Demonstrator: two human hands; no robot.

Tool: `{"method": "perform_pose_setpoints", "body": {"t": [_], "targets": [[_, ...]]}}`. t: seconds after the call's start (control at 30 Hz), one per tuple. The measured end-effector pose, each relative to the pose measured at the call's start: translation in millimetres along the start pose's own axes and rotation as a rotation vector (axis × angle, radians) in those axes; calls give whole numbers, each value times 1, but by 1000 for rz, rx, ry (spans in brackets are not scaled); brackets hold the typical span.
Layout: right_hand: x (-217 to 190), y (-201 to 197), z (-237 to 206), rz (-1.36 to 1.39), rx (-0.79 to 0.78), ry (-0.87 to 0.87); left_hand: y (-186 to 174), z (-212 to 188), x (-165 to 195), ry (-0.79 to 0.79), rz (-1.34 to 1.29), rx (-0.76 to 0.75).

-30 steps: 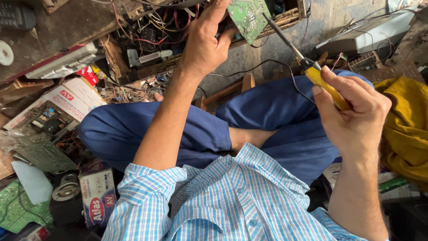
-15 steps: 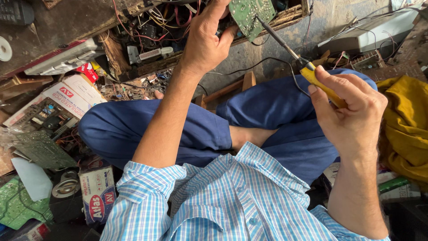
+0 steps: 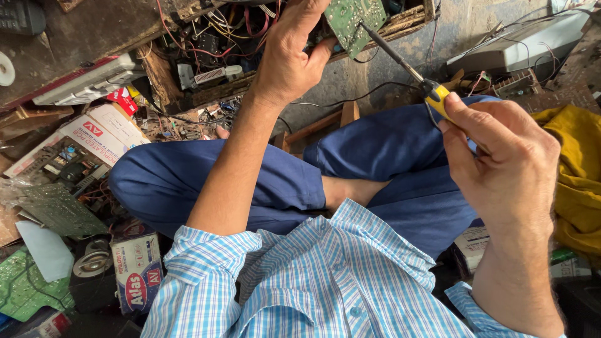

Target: The person sits on the floor of a cluttered electronics repair workshop and uses a soldering iron to desolder and remove components from green circuit boards. They hold boards up to view both sides, reposition them, and work on the board resting on a wooden workbench while handling small removed parts.

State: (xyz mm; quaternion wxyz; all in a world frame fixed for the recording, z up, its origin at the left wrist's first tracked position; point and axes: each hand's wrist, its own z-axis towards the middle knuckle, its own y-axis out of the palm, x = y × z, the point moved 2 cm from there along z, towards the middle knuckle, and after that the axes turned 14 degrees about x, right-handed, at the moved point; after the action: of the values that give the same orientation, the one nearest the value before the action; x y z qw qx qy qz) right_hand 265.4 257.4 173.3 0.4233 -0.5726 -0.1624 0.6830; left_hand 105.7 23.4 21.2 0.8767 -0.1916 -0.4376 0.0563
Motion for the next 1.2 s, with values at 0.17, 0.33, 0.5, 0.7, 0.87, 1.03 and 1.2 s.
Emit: {"method": "perform_pose_setpoints", "body": {"t": [0.17,0.33,0.5,0.7,0.87,1.03,1.2], "targets": [[-4,-2,5,-38,-13,-47,-1,1,0,30,29,-7],[-8,-3,11,-100,-39,-62,0,2,0,44,35,-19],[-1,-4,7,-109,-37,-78,0,3,-4,67,40,-7],[35,2,-12,101,83,2,0,9,-2,18,74,-38],[66,32,-45,866,353,632,-19,15,17,-62,160,-65],[73,70,-67,1274,293,983,-55,-8,50,-191,132,33],[86,130,-73,1411,178,1215,-73,-26,69,-191,-2,211]]}}
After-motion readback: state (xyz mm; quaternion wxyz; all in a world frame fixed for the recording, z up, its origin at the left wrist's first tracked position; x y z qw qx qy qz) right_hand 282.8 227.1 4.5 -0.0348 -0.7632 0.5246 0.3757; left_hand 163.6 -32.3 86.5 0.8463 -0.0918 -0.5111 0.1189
